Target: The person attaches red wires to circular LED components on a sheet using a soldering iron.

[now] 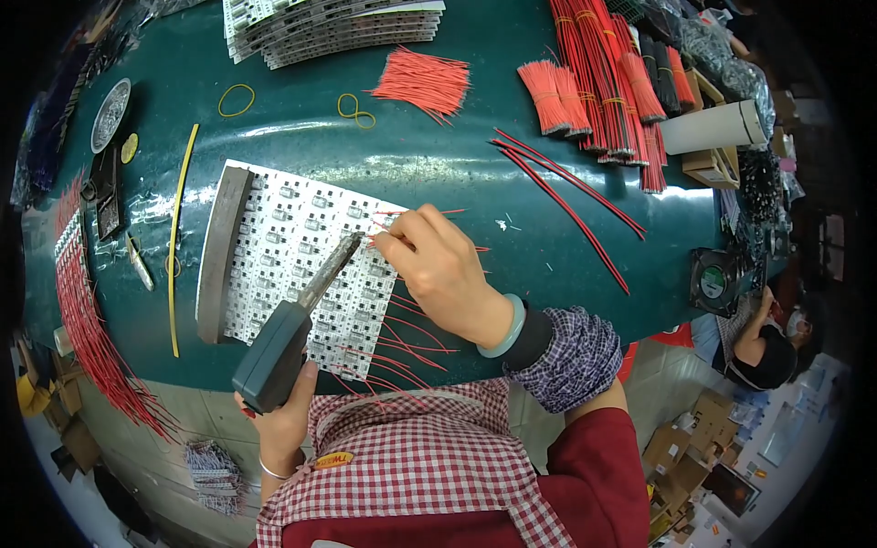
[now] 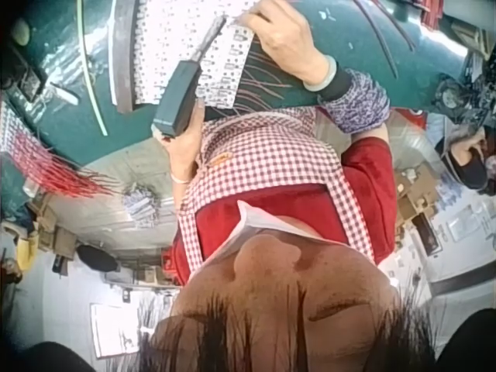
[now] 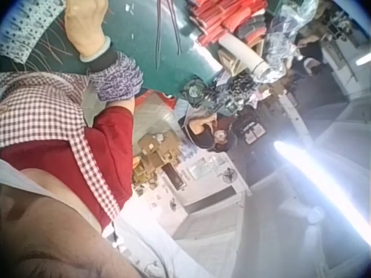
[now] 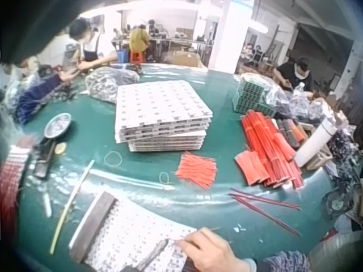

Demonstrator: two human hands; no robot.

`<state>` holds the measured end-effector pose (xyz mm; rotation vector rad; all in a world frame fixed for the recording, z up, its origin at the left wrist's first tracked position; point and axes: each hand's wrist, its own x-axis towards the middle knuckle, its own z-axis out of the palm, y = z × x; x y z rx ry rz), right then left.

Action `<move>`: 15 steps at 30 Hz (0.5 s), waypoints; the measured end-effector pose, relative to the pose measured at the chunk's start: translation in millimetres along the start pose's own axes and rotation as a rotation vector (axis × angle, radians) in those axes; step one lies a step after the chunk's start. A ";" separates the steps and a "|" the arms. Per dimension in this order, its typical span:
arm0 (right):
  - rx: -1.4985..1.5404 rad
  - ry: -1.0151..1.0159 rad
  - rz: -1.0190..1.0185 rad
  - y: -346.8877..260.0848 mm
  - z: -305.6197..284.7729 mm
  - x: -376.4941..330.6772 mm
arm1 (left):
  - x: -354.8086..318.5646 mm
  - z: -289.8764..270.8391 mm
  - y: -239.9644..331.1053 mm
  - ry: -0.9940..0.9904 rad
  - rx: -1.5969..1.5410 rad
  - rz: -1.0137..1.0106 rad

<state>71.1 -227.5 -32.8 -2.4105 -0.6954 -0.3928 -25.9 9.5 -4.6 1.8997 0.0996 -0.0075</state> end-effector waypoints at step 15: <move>-0.079 -0.030 0.001 -2.5 1.9 -0.6 | -2.2 1.1 -1.7 -0.014 -0.007 -0.057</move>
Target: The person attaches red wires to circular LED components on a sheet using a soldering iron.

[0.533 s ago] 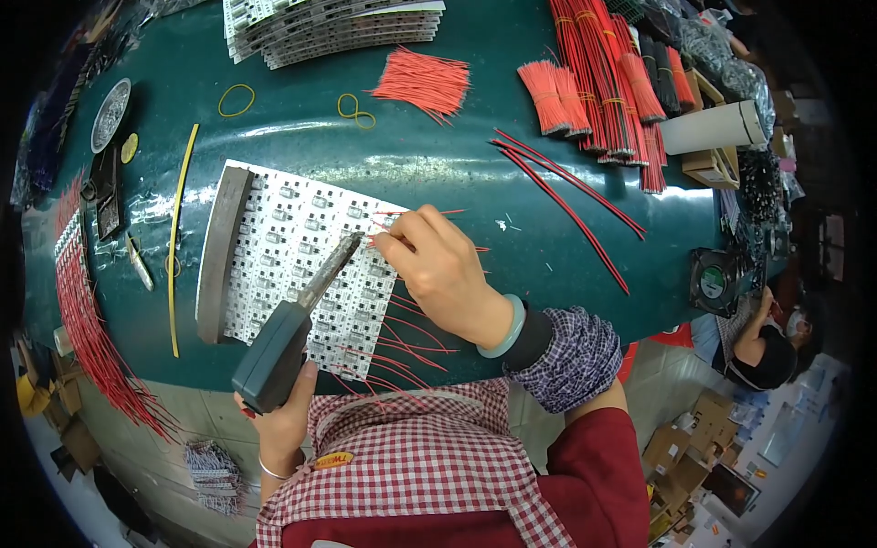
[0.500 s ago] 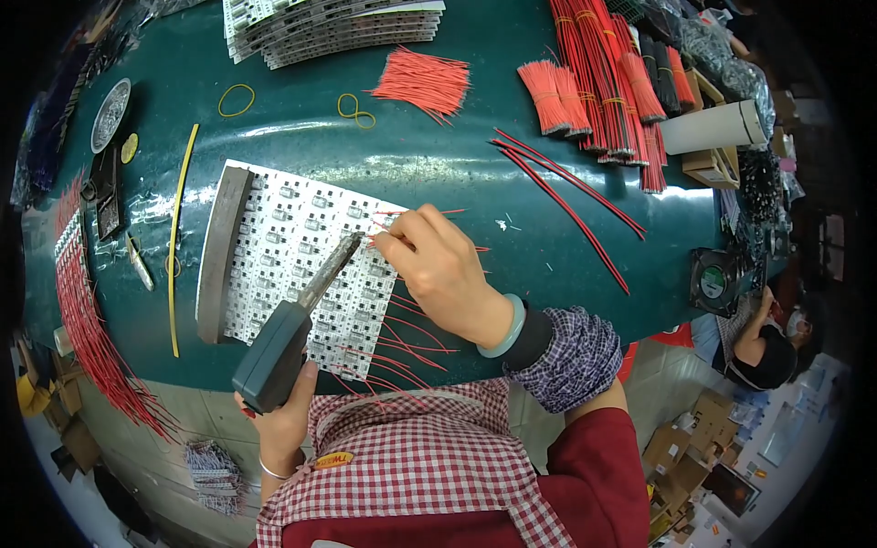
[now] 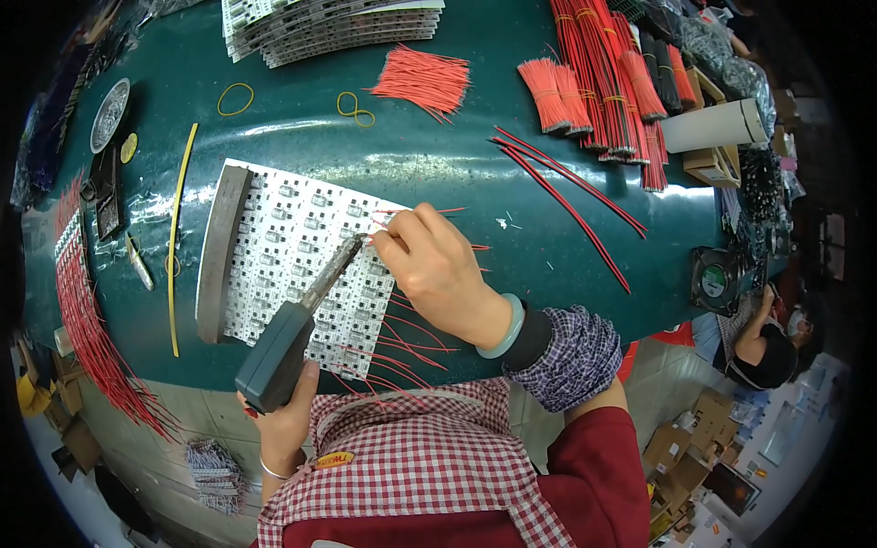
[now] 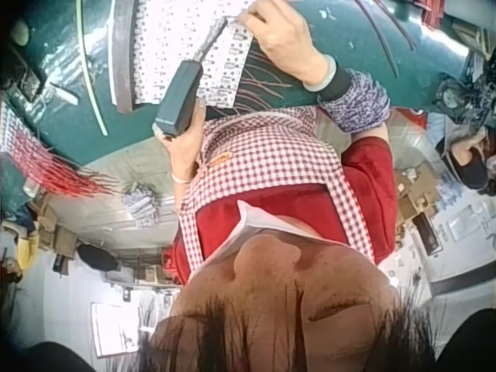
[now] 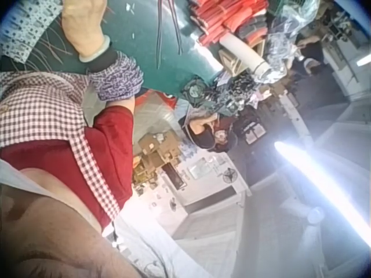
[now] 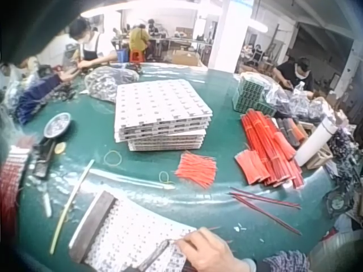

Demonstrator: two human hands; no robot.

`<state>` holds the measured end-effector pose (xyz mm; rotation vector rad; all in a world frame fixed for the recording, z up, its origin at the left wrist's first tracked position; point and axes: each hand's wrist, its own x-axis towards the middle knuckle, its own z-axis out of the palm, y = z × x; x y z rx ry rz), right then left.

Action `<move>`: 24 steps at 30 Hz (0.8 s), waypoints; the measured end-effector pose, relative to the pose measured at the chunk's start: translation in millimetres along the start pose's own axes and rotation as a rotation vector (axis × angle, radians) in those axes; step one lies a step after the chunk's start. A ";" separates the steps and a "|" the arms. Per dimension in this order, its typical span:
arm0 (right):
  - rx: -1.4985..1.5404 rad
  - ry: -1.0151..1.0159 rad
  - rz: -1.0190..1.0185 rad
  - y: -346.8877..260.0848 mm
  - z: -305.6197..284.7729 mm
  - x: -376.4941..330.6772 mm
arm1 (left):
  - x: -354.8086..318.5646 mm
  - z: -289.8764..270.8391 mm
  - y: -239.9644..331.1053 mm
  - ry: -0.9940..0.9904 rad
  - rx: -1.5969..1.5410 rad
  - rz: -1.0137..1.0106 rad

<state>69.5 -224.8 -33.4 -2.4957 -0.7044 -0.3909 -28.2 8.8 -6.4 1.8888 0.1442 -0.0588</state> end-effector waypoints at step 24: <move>-0.022 0.124 -0.023 -19.8 1.6 -8.7 | -4.4 -2.5 -0.8 0.075 0.025 0.154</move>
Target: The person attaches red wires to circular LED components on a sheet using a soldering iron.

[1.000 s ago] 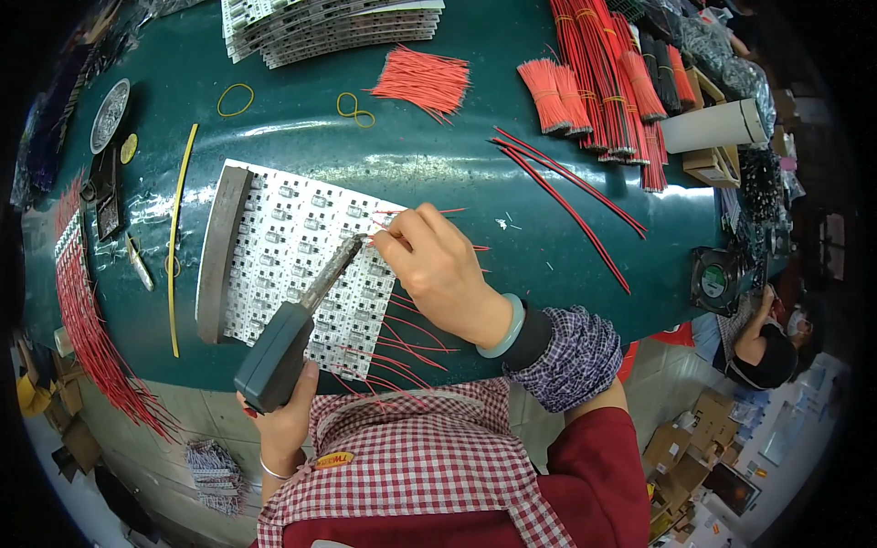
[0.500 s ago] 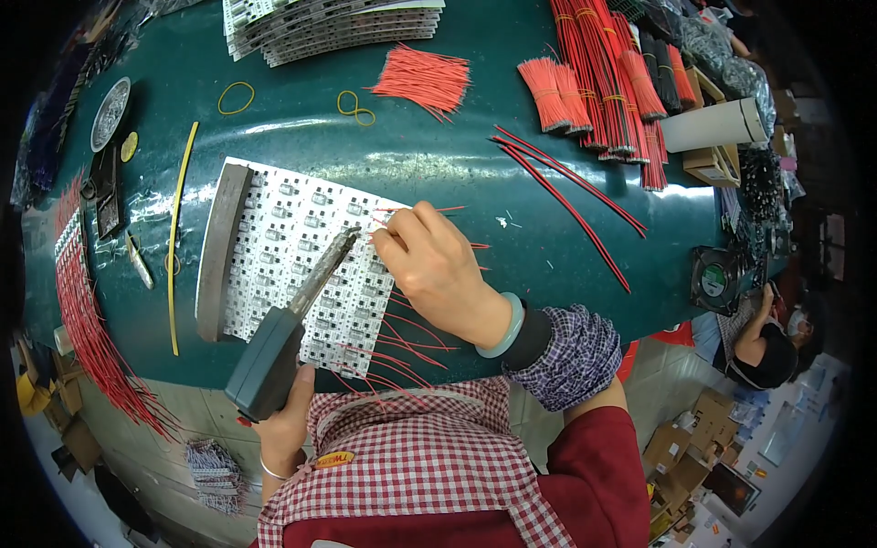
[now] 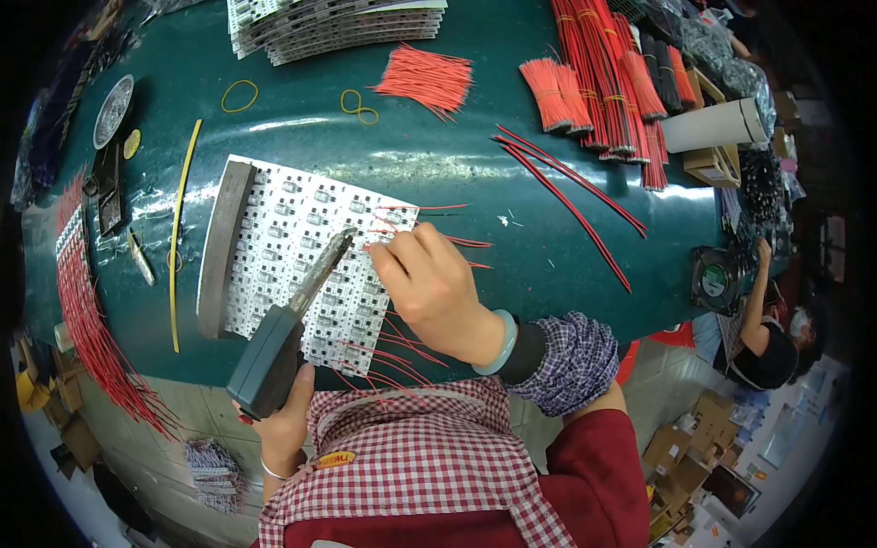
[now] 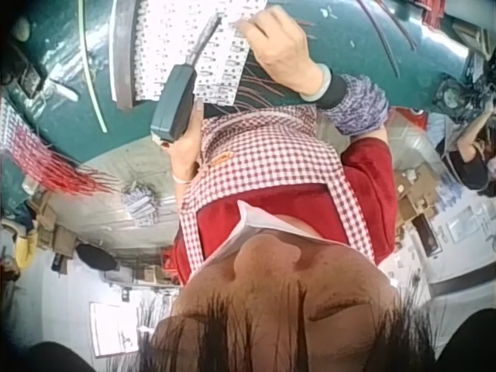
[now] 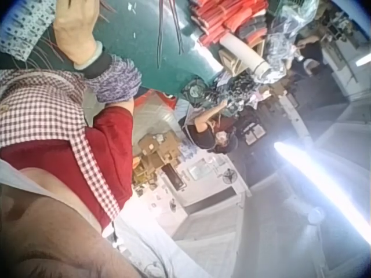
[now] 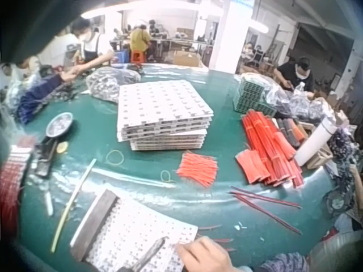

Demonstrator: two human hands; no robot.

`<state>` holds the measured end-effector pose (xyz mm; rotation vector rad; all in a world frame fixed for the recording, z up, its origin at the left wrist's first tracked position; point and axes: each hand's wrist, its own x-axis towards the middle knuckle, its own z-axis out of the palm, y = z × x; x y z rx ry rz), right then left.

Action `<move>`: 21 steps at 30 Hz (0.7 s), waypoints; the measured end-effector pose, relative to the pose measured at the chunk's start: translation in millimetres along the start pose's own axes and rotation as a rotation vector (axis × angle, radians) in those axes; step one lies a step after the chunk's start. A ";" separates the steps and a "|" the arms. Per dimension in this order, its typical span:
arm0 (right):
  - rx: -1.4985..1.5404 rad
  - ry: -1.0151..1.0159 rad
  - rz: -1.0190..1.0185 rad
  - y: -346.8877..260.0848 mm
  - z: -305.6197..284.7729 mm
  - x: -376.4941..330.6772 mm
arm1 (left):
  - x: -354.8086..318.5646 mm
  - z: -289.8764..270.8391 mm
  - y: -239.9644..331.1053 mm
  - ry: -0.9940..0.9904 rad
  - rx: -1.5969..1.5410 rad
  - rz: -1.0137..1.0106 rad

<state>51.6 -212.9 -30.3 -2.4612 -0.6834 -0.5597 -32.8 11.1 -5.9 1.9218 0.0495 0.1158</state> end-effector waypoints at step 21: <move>-0.014 -0.054 0.016 -2.7 8.2 -1.2 | -0.2 0.4 -2.5 -0.055 -0.001 -0.079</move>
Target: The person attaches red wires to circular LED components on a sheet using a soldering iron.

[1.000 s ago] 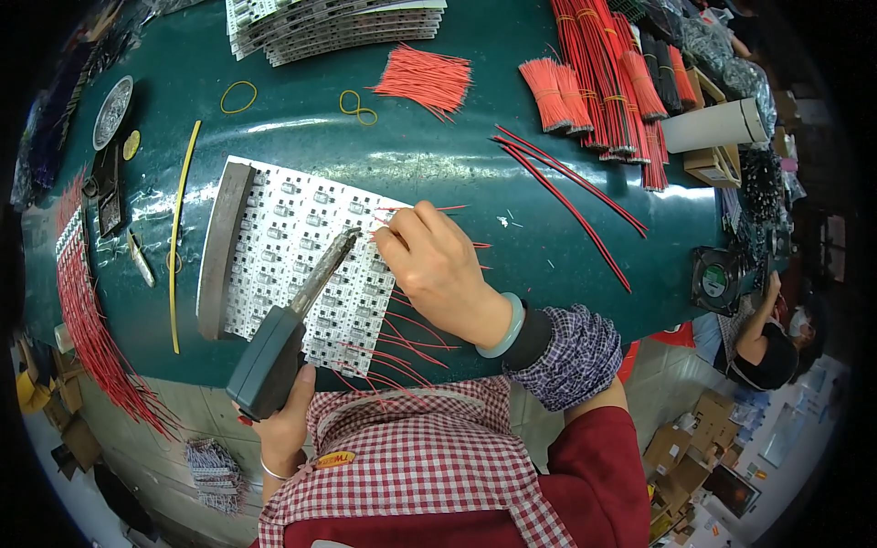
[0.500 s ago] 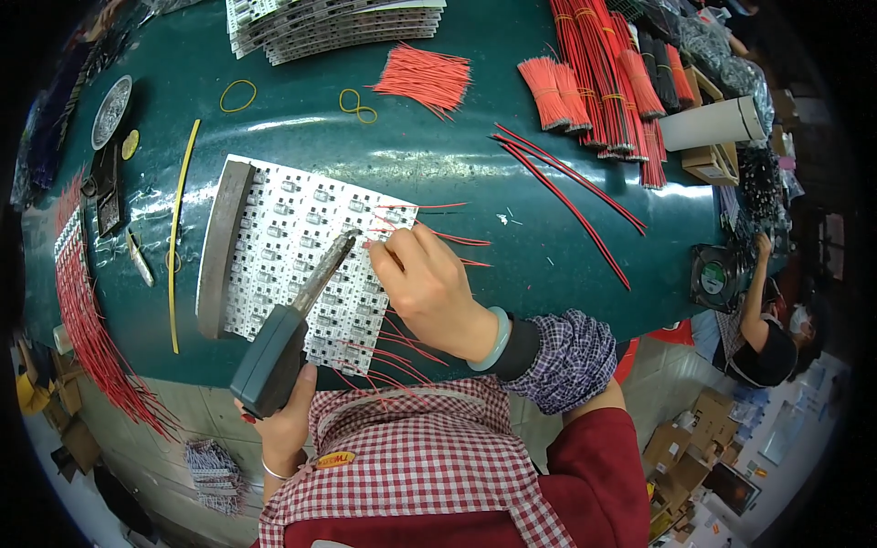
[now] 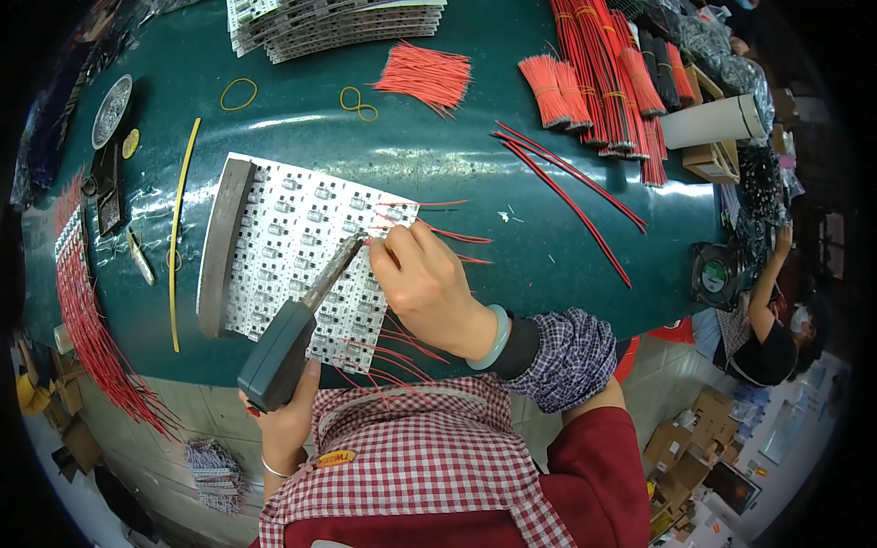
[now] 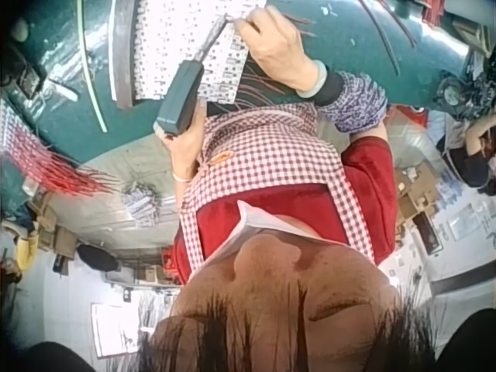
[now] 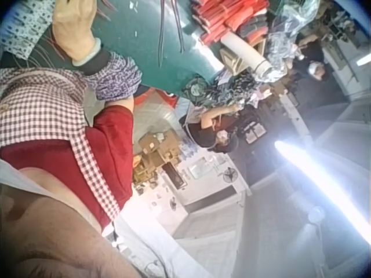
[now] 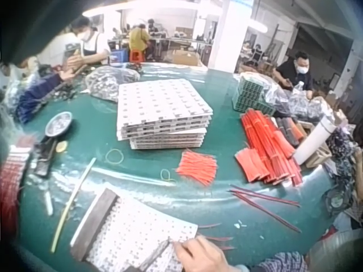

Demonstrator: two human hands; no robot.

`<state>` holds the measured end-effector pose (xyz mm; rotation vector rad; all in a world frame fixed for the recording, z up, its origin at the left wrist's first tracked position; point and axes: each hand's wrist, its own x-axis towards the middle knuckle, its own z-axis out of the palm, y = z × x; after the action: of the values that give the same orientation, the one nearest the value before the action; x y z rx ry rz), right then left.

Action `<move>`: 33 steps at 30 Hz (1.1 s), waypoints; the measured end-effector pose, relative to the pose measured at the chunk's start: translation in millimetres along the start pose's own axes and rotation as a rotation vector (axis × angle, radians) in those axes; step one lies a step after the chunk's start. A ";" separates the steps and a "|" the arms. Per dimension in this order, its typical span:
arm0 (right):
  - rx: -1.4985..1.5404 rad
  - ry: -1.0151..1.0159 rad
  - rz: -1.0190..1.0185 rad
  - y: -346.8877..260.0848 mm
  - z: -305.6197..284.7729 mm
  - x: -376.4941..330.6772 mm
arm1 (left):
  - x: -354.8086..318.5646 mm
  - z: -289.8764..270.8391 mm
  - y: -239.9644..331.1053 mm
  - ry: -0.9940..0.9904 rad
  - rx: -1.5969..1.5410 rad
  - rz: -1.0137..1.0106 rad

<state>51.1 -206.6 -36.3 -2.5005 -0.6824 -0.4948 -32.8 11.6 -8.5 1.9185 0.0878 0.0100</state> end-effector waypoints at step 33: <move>-0.052 -0.065 0.005 -3.9 -2.8 0.0 | -0.2 -0.5 -0.4 0.014 -0.058 -0.002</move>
<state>48.4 -205.2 -32.6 -2.5764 -0.6965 -0.4373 -33.1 12.1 -8.7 1.8610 0.0980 0.0236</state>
